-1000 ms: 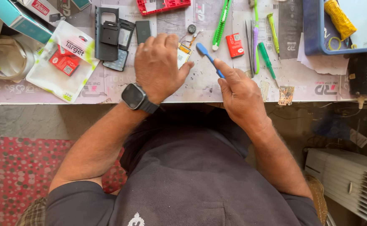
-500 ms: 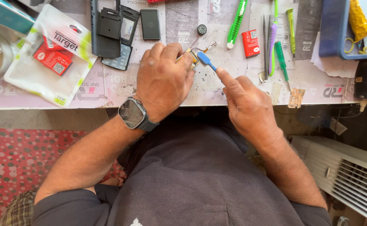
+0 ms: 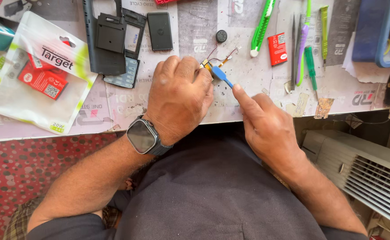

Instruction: The person uses tweezers to adjust components on a small electronic device, then uses a toothbrush and a utility knife to clean and scrape the device's surface. The person handles the device and tools throughout the clip.

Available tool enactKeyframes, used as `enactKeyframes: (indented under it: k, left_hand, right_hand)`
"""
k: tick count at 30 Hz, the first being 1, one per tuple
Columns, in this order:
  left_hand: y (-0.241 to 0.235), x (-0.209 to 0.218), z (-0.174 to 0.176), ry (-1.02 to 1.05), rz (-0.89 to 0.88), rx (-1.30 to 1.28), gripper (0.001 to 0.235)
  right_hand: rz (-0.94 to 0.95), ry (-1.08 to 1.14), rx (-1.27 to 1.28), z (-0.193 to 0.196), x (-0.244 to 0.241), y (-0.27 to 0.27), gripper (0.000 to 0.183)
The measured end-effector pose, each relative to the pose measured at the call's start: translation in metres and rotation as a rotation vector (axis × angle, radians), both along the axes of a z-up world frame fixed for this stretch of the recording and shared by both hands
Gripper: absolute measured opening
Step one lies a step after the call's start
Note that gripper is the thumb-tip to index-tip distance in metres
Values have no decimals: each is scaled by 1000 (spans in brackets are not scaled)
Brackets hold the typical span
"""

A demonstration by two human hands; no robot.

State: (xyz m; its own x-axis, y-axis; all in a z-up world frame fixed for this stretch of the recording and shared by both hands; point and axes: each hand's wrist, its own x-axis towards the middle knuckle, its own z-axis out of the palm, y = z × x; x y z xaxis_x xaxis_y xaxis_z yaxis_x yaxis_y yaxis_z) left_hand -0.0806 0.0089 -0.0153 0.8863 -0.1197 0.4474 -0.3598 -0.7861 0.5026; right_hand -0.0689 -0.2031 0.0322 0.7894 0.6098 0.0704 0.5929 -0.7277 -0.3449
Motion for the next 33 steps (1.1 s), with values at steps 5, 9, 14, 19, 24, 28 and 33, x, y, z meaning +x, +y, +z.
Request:
enactKeyframes:
  k: [5, 9, 14, 19, 24, 28, 33]
  left_hand:
    - [2, 0, 1, -18, 8, 31, 23]
    - [1, 0, -1, -12, -7, 45, 24]
    - [1, 1, 3, -11, -9, 44, 25]
    - [1, -1, -1, 9, -21, 67, 26]
    - [2, 1, 0, -22, -20, 50, 25]
    - [1, 1, 0, -21, -10, 65, 23]
    - [4, 0, -1, -13, -15, 42, 23]
  right_hand:
    - [3, -17, -55, -5, 3, 1, 54]
    - [-5, 9, -36, -4, 2, 0, 53]
    - [6, 9, -49, -5, 5, -3, 52]
    - [22, 23, -69, -10, 1, -11, 52]
    - [20, 20, -82, -9, 6, -7, 56]
    - [41, -4, -78, -10, 11, -2, 57]
    - [47, 11, -70, -13, 9, -6, 55]
